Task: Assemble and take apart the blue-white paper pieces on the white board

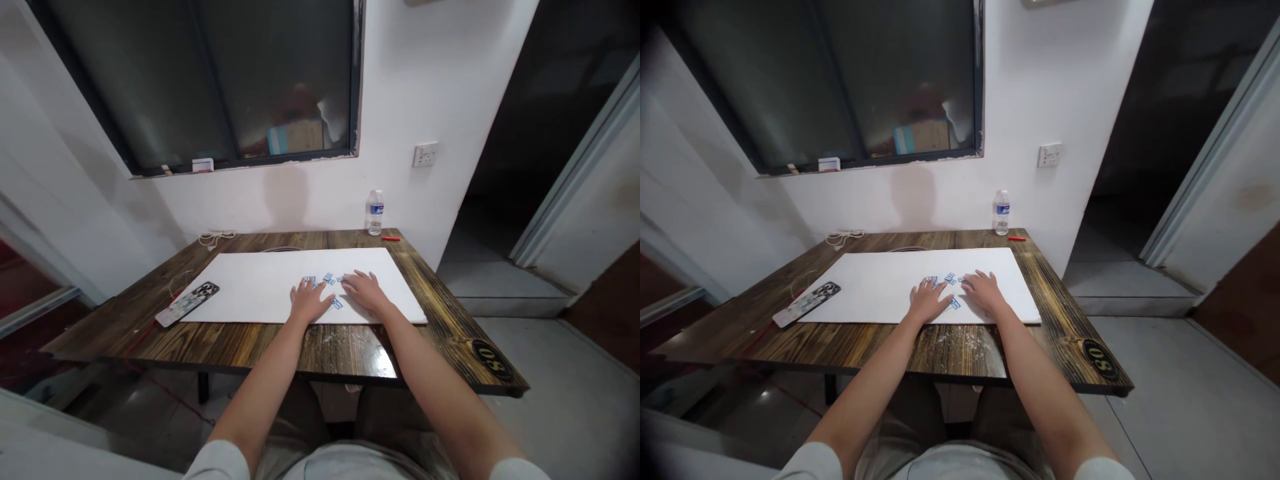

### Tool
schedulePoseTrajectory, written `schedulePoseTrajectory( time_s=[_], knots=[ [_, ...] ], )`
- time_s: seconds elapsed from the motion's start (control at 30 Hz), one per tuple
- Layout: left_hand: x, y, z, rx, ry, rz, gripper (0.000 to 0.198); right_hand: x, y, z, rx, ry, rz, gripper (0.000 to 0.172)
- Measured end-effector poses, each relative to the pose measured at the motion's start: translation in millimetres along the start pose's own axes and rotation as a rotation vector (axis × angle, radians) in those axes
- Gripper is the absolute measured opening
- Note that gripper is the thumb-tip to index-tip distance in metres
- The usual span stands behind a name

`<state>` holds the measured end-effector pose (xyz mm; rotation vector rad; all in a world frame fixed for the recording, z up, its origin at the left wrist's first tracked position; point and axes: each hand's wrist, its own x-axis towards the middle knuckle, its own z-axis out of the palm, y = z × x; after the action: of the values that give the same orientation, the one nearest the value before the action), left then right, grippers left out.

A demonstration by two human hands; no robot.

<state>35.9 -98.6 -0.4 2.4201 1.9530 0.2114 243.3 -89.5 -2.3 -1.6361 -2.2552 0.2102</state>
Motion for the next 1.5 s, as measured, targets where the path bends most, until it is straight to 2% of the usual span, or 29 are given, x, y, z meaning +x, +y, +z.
schedulePoseTrajectory(
  time_s=[0.07, 0.13, 0.2, 0.27, 0.33, 0.4, 0.57, 0.73, 0.93, 1.23, 1.33, 1.43, 1.5],
  knots=[
    [0.0, 0.5, -0.7, -0.005, 0.004, -0.001, 0.069, -0.8, -1.2, -1.0, -0.012, 0.022, 0.031, 0.044],
    [-0.4, 1.7, -2.3, -0.011, 0.008, 0.004, 0.067, -1.5, -1.8, -1.4, -0.010, -0.014, 0.026, 0.043],
    [-1.0, 3.1, -4.4, -0.014, 0.013, 0.044, 0.064, -1.8, -2.4, -1.4, 0.015, -0.056, -0.023, 0.041],
    [-1.6, 4.2, -5.8, -0.015, 0.020, 0.114, 0.061, -2.0, -2.5, -1.3, 0.026, -0.029, -0.043, 0.043],
    [-2.0, 4.5, -6.1, -0.012, 0.027, 0.173, 0.059, -2.3, -1.6, -1.4, 0.006, 0.024, 0.008, 0.043],
    [-2.0, 4.0, -5.2, -0.008, 0.030, 0.173, 0.059, -3.2, 0.3, -1.5, -0.037, 0.042, 0.094, 0.042],
    [-2.2, 1.2, -2.8, -0.023, 0.005, -0.042, 0.068, -7.4, 4.8, -1.5, -0.118, 0.052, 0.207, 0.038],
    [-1.8, -1.8, -3.0, -0.017, 0.072, -0.208, 0.076, -8.1, 4.7, -0.6, -0.119, 0.076, 0.290, 0.040],
    [2.0, -6.2, -2.0, -0.008, 0.020, -0.172, 0.066, -7.4, 4.9, 1.5, -0.135, 0.022, 0.196, 0.041],
    [-1.4, -5.7, -8.4, -0.018, 0.047, -0.157, 0.054, -6.1, 5.1, 3.7, -0.153, 0.030, 0.291, 0.047],
    [-2.7, -2.0, -10.5, -0.049, 0.083, -0.099, 0.050, -4.9, 2.2, 2.4, -0.141, 0.051, 0.201, 0.048],
    [-4.4, 0.7, -12.2, -0.053, 0.062, -0.010, 0.043, -4.9, -1.0, 0.8, -0.144, 0.046, 0.091, 0.047],
    [-5.7, 1.2, -13.7, -0.044, 0.043, -0.003, 0.040, -5.4, -2.2, 0.6, -0.144, 0.018, 0.103, 0.045]
  ],
)
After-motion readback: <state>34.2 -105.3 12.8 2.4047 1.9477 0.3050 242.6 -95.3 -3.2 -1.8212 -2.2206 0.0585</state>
